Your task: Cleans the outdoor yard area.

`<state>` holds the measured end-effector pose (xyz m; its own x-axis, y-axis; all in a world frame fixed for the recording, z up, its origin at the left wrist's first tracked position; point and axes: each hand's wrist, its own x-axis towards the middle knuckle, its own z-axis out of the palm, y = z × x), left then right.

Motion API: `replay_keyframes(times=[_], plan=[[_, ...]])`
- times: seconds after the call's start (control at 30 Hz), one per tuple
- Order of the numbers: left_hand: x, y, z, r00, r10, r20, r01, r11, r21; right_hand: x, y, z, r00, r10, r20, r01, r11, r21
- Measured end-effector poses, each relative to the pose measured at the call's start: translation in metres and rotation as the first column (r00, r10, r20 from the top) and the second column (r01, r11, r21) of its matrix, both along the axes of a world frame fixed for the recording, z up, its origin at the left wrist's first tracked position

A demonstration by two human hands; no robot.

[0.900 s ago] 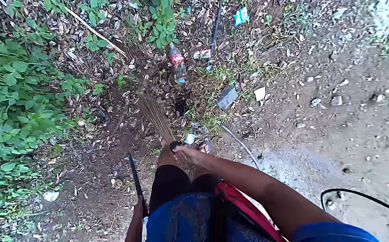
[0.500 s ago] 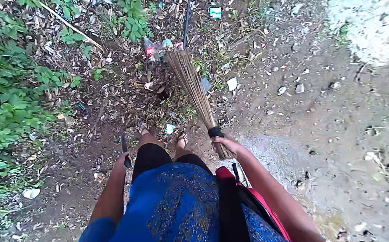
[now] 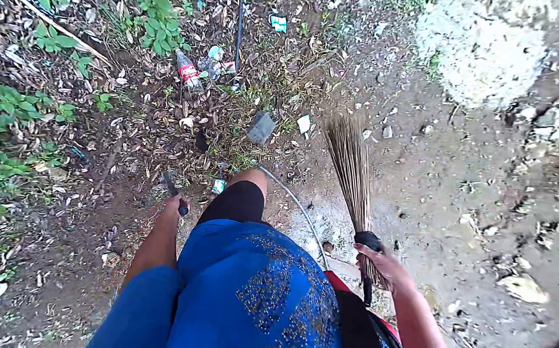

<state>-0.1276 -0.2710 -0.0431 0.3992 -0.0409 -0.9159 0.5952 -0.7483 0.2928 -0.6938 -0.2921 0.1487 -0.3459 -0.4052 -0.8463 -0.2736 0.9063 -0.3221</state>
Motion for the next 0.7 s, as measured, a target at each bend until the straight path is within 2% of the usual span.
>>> replay_keyframes(times=[0.1,0.23,0.4,0.53,0.63,0.7], plan=[[-0.004,-0.018,-0.015,0.999,-0.041,-0.032,0.042,0.998,0.039,0.0,-0.046,-0.023,0.993,0.119,0.0,-0.119,0.989,0.082],[-0.023,-0.064,-0.04,0.998,-0.06,0.021,0.057,0.992,0.114,0.01,-0.109,-0.033,0.972,0.225,0.063,-0.232,0.962,0.142],[-0.053,-0.138,-0.072,0.982,0.172,0.076,-0.178,0.981,0.082,0.022,-0.179,-0.045,0.959,0.262,0.112,-0.278,0.946,0.168],[-0.092,-0.219,-0.084,0.915,0.404,0.004,-0.404,0.915,-0.012,0.032,-0.237,-0.061,0.95,0.3,0.084,-0.311,0.934,0.176],[-0.136,-0.265,-0.084,0.917,0.383,-0.109,-0.385,0.923,0.012,0.037,-0.268,-0.067,0.943,0.323,0.08,-0.332,0.926,0.18],[-0.163,-0.299,-0.072,0.922,0.347,-0.172,-0.354,0.935,-0.011,0.047,-0.295,-0.069,0.944,0.318,0.092,-0.33,0.925,0.189]])
